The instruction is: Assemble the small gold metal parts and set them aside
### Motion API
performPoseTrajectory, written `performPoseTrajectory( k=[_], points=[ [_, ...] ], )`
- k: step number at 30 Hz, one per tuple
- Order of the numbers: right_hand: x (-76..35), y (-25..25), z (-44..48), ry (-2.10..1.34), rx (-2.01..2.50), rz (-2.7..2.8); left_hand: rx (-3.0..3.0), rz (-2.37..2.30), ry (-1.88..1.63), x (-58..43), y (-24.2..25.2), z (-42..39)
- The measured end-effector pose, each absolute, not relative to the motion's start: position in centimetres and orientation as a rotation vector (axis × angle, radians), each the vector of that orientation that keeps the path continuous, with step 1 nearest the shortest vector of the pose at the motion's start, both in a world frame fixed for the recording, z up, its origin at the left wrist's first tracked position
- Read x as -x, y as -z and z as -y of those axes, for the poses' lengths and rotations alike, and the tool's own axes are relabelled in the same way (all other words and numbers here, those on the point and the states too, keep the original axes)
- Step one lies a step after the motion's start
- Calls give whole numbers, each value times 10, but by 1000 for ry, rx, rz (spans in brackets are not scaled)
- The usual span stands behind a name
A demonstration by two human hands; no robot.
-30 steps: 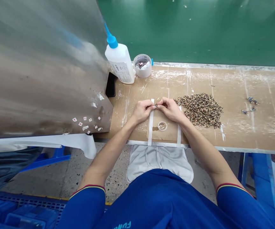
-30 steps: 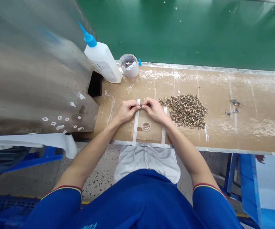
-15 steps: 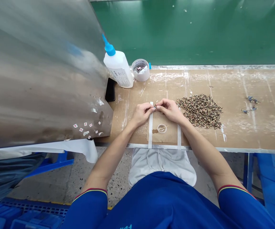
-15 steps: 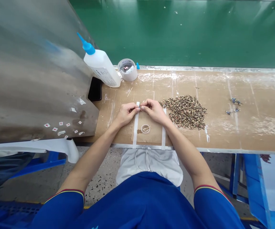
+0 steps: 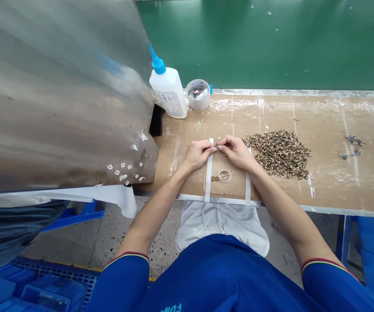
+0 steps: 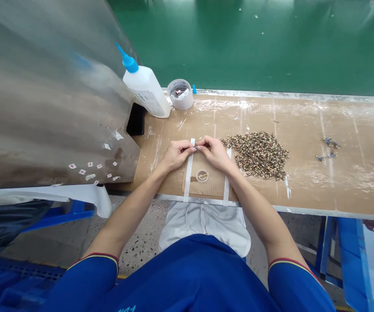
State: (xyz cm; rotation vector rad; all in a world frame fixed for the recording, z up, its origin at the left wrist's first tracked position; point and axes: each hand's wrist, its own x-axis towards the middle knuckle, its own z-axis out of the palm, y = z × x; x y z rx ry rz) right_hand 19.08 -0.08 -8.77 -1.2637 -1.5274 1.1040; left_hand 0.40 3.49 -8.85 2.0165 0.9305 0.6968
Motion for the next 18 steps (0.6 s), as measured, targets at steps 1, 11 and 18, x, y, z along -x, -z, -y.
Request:
performPoseTrajectory(
  k=[1, 11, 18],
  points=[
    [-191, 88, 1, -1097, 1263, 1536, -2008, -937, -698, -4, 89, -34],
    [-187, 89, 6, -1025, 1312, 1602, -2014, -947, -676, -4, 87, -34],
    [-188, 92, 3, -1080, 1283, 1536, -1993, -968, -699, -5, 88, -35]
  ],
)
